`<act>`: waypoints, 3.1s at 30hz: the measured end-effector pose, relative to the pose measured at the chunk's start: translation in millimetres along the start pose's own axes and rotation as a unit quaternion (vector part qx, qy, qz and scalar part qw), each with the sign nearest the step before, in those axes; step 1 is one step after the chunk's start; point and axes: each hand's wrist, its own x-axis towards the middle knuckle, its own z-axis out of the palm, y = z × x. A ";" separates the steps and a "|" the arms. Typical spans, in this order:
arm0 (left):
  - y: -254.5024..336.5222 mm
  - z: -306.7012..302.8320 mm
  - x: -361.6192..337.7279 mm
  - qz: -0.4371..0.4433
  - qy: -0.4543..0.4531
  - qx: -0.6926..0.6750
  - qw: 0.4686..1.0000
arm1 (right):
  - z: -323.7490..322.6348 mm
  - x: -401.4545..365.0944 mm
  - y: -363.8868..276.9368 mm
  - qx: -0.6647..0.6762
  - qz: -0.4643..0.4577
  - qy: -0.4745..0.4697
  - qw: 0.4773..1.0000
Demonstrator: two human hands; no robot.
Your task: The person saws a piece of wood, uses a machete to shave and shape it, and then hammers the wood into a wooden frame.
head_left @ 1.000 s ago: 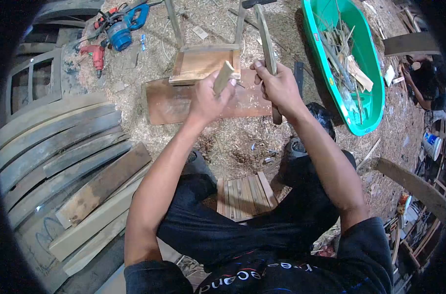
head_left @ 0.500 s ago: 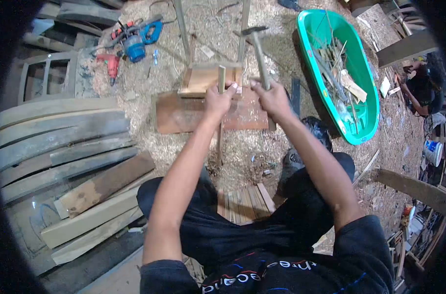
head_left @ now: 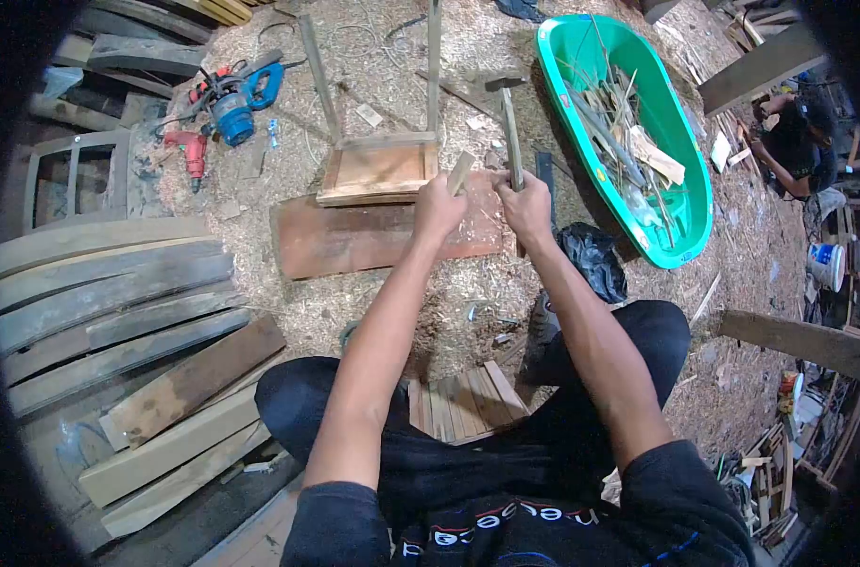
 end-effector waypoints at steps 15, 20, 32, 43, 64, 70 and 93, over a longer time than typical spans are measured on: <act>-104.4 80.4 -60.8 0.126 -0.061 0.286 0.948 | 38.6 -43.9 133.5 -0.108 0.049 -0.037 0.992; -102.3 106.1 -62.9 0.107 -0.034 0.121 0.986 | 56.3 -48.2 133.8 -0.118 0.031 -0.026 0.992; -129.9 122.5 -55.4 0.111 0.076 -0.030 0.990 | 80.5 -33.1 147.4 -0.116 0.072 -0.016 0.991; -131.5 123.3 -51.2 0.102 0.073 -0.040 0.991 | 95.7 -32.3 164.6 -0.115 0.065 0.000 0.991; -130.6 148.0 -44.5 0.088 0.140 -0.007 0.986 | 92.1 -35.4 144.9 -0.078 0.018 0.030 0.996; -123.1 141.7 -44.6 0.080 0.126 -0.017 0.989 | 88.8 -25.7 152.9 -0.072 0.115 0.002 0.991; -127.0 139.2 -42.8 0.060 0.080 -0.035 0.994 | 95.1 -21.9 162.1 -0.105 0.057 -0.001 0.993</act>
